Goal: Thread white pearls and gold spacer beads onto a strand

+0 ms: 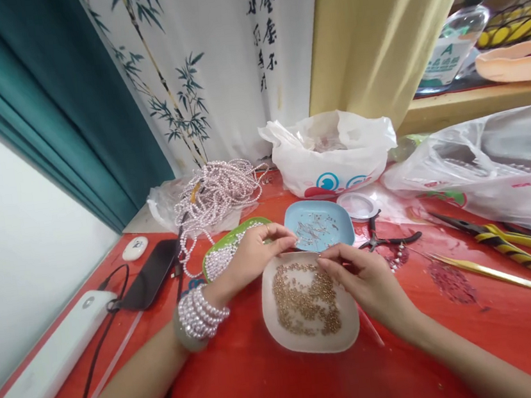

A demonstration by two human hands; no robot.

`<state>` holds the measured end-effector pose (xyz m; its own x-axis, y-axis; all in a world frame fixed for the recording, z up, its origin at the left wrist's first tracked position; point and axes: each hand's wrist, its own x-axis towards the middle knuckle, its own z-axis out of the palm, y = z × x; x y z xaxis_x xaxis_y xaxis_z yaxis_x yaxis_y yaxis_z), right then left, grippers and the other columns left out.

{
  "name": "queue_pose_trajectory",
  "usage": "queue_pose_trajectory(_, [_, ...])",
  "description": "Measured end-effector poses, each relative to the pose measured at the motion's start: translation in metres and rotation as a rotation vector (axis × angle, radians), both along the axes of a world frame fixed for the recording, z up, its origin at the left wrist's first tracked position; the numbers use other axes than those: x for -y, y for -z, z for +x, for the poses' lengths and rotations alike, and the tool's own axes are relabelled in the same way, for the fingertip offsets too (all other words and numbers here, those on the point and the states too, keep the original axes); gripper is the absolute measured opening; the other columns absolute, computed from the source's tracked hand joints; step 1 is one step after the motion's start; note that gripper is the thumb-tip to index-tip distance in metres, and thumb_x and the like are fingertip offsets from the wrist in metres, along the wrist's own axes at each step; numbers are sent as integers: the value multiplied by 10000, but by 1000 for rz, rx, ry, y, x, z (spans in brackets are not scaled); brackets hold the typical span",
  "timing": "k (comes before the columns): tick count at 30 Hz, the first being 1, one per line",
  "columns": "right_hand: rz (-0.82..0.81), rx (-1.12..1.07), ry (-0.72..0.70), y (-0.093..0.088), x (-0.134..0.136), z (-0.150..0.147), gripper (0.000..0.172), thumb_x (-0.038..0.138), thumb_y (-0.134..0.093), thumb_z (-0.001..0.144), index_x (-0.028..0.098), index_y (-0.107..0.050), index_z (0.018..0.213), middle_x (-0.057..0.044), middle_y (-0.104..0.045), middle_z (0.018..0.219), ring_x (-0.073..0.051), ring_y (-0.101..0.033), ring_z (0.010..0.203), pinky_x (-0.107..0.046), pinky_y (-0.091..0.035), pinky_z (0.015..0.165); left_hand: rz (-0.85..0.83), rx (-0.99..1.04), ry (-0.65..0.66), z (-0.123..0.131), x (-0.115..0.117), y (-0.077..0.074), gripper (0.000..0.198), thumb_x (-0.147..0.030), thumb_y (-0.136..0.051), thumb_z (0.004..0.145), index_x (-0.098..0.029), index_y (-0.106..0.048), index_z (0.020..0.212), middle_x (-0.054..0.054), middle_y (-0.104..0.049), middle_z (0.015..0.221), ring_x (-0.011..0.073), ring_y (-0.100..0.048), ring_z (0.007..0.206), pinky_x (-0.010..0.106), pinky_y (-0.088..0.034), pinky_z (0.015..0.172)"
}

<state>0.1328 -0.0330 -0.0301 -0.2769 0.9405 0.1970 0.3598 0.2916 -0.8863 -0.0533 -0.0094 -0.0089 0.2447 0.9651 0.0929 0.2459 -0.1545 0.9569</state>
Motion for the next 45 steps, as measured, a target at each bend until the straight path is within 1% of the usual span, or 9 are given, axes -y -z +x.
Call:
queue_pose_trajectory(5, [97, 25, 74, 1, 1, 0, 154, 286, -516, 789, 195, -590, 691, -7, -602, 602, -132, -517, 533, -242, -401, 512, 121, -363, 113, -21, -5, -12, 100, -198, -576, 719, -184, -673, 736, 36, -661, 771, 176, -577, 725, 274, -394, 666])
queue_pose_trajectory(8, [69, -6, 76, 4, 2, -1, 164, 296, -499, 804, 196, -588, 708, -9, -606, 604, -118, -488, 487, -238, -396, 475, 251, -479, -9, -33, -11, -12, 159, -150, -544, 709, -209, -687, 744, 35, -676, 777, 183, -569, 722, 289, -362, 691])
queue_pose_trajectory(11, [14, -63, 73, 7, 3, -1, 189, 330, -485, 819, 193, -577, 725, -9, -593, 604, -113, -472, 472, -237, -397, 459, 259, -572, -107, -44, -19, -9, 175, -128, -539, 685, -205, -694, 714, 41, -677, 735, 178, -551, 665, 292, -343, 673])
queue_pose_trajectory(26, [-34, -64, 49, 6, 8, -6, 198, 343, -501, 807, 188, -584, 715, 0, -563, 576, -123, -477, 487, -244, -404, 468, 149, -521, -106, -68, -37, 23, 107, -103, -630, 585, -203, -667, 584, 25, -661, 648, 173, -534, 630, 284, -334, 640])
queue_pose_trajectory(31, [-33, -83, 36, 6, 10, -7, 208, 358, -506, 806, 189, -579, 708, -4, -592, 602, -118, -491, 494, -236, -409, 474, 102, -407, -95, -57, -35, 18, 28, -161, -638, 631, -177, -660, 635, 37, -655, 676, 159, -545, 644, 281, -373, 643])
queue_pose_trajectory(34, [-98, -118, -23, 6, 11, -8, 229, 376, -487, 816, 187, -563, 712, -5, -594, 616, -113, -494, 488, -230, -402, 467, 23, -226, -19, -35, -24, 11, 148, -271, -604, 715, -154, -649, 795, 64, -664, 798, 144, -579, 689, 258, -417, 615])
queue_pose_trajectory(36, [-146, -144, -65, 6, 12, -9, 233, 372, -473, 825, 184, -550, 711, 0, -586, 610, -104, -487, 475, -221, -389, 454, -202, 166, 40, -18, -14, 9, 191, -255, -676, 665, -131, -636, 805, 71, -652, 815, 142, -586, 726, 245, -431, 629])
queue_pose_trajectory(39, [-153, -148, -96, 6, 13, -10, 234, 349, -463, 829, 179, -540, 687, 11, -566, 583, -92, -461, 467, -211, -363, 448, -426, 464, 51, 1, 0, 9, 186, -187, -723, 621, -119, -633, 768, 42, -639, 760, 104, -580, 686, 205, -433, 619])
queue_pose_trajectory(45, [-191, -154, -116, 6, 12, -8, 228, 320, -465, 818, 178, -512, 646, 25, -527, 546, -87, -430, 460, -211, -333, 447, -506, 606, -2, 8, 5, 14, 190, -122, -749, 580, -106, -646, 739, 19, -626, 727, 80, -581, 673, 177, -446, 616])
